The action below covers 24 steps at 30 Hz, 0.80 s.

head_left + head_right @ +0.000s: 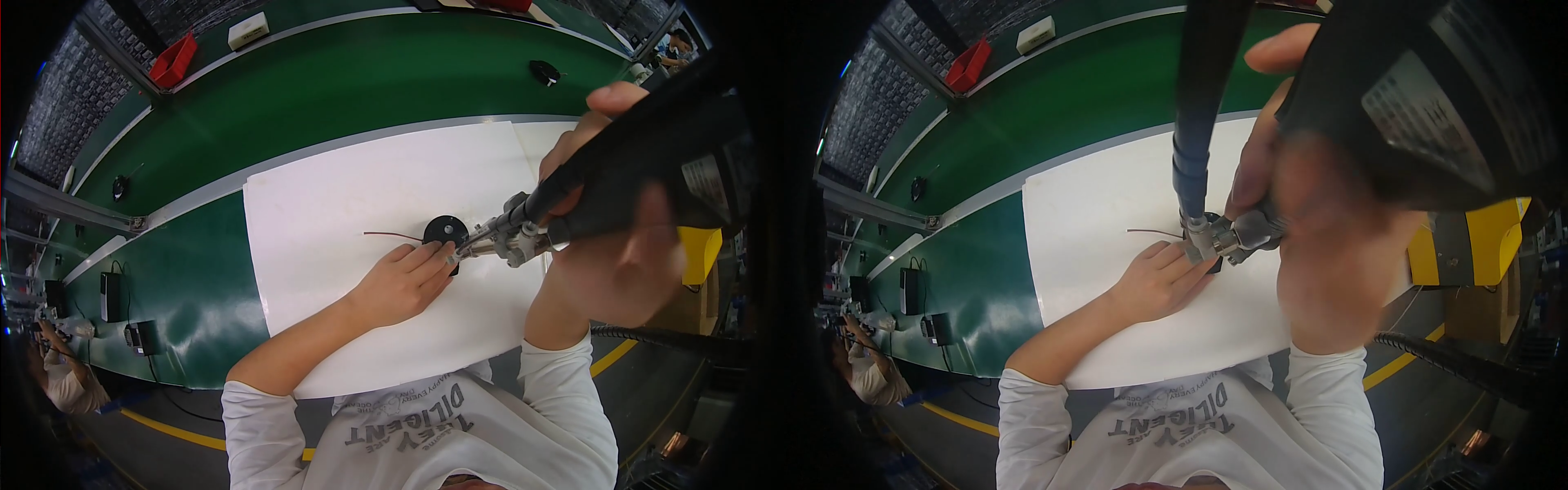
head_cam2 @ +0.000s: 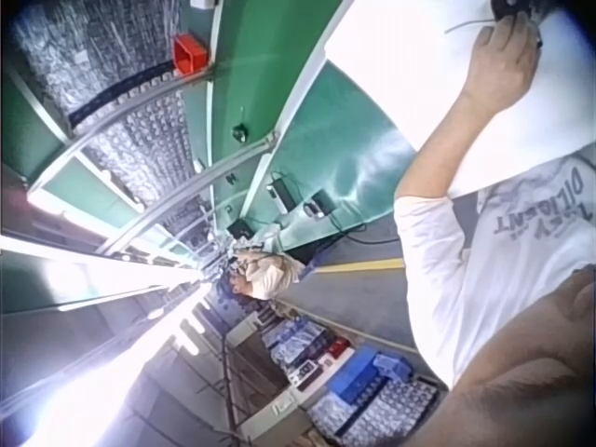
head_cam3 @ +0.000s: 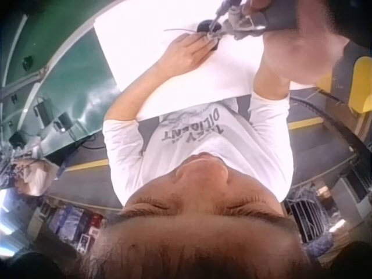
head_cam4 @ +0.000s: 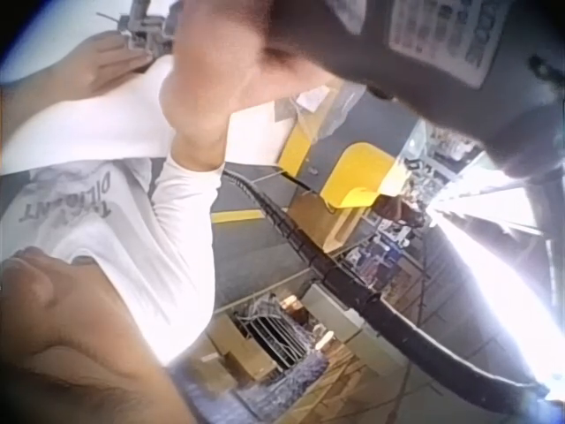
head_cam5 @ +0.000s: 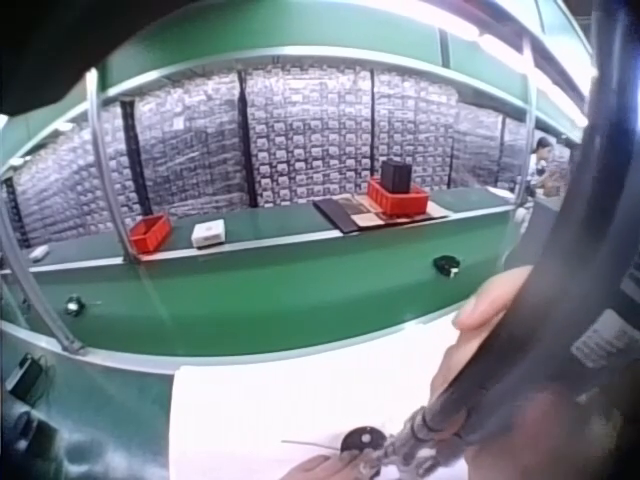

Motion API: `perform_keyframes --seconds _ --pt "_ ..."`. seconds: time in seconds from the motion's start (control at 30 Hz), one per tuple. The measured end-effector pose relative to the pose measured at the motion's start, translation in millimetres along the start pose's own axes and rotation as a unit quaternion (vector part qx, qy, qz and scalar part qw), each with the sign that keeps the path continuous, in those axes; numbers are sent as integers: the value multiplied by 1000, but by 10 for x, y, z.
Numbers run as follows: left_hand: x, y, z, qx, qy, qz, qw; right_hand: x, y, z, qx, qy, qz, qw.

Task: The person attaches electronic components to a small base on a workbench using a handheld assembly tool.

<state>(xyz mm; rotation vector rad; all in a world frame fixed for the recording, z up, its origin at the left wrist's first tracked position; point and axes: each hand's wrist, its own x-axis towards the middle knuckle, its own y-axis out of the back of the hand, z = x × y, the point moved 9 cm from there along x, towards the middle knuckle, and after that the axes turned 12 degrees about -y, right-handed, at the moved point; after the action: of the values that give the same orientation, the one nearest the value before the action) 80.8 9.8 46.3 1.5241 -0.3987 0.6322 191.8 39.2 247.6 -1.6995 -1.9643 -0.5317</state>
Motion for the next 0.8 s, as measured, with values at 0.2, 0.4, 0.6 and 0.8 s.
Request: perform_keyframes --seconds 0.2,0.4,0.6,0.8 --pt "0 -3 9 -7 -2 6 1000 -180 102 81 -95 -59 241 964" --pt "11 46 18 12 15 18 1000 -176 135 94 -116 -22 284 952" --pt "10 22 81 70 22 43 996 -202 469 -63 -73 -10 257 964" --pt "16 74 -22 -88 -28 37 995 -300 634 -266 -111 56 318 940"
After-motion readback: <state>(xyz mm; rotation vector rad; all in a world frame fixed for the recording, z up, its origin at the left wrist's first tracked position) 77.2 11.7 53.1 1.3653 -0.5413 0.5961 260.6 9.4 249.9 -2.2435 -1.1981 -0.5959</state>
